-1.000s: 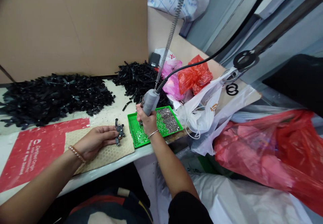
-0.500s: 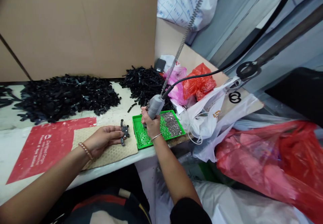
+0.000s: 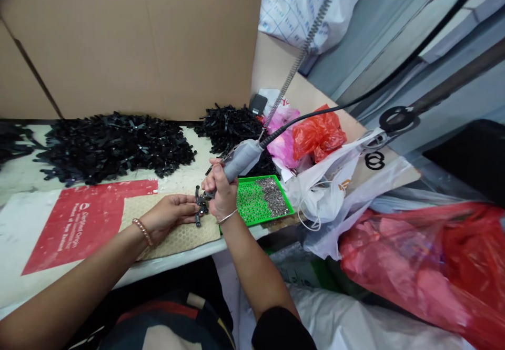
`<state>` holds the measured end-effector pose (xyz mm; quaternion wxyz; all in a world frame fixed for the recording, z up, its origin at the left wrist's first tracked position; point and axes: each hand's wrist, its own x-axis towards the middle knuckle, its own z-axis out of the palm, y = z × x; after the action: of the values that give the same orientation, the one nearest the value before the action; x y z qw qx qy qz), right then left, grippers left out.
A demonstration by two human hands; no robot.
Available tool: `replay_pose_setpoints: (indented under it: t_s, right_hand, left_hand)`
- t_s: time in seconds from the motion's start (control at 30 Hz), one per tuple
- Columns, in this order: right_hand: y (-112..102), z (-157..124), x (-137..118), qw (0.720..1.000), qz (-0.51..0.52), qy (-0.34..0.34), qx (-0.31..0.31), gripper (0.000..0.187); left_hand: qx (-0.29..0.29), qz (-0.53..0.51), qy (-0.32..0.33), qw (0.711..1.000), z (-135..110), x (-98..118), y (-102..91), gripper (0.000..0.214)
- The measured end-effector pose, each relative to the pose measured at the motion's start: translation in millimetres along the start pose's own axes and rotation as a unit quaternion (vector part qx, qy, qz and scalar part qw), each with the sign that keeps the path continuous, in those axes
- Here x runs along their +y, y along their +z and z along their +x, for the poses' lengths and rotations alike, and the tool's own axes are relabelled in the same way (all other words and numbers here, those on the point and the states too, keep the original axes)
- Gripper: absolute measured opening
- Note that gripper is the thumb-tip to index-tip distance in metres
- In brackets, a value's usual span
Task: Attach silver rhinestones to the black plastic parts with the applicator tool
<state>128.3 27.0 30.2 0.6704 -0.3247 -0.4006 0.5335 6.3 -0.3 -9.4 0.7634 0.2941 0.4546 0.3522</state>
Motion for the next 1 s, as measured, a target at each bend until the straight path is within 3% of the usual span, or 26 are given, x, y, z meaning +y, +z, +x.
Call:
replay_pose_setpoints:
  t_s: [0.4, 1.0]
  right_hand:
    - [-2.9, 0.7, 5.7, 0.999, 0.028, -0.015, -0.001, 0.037]
    - [0.1, -2.9, 5.4, 1.0, -0.018, -0.024, 0.009, 0.041]
  left_hand:
    - [-0.003, -0.004, 0.0, 1.0, -0.6, 0.3, 0.9, 0.022]
    - [-0.004, 0.001, 0.008, 1.0, 0.4, -1.6, -0.2, 0.026]
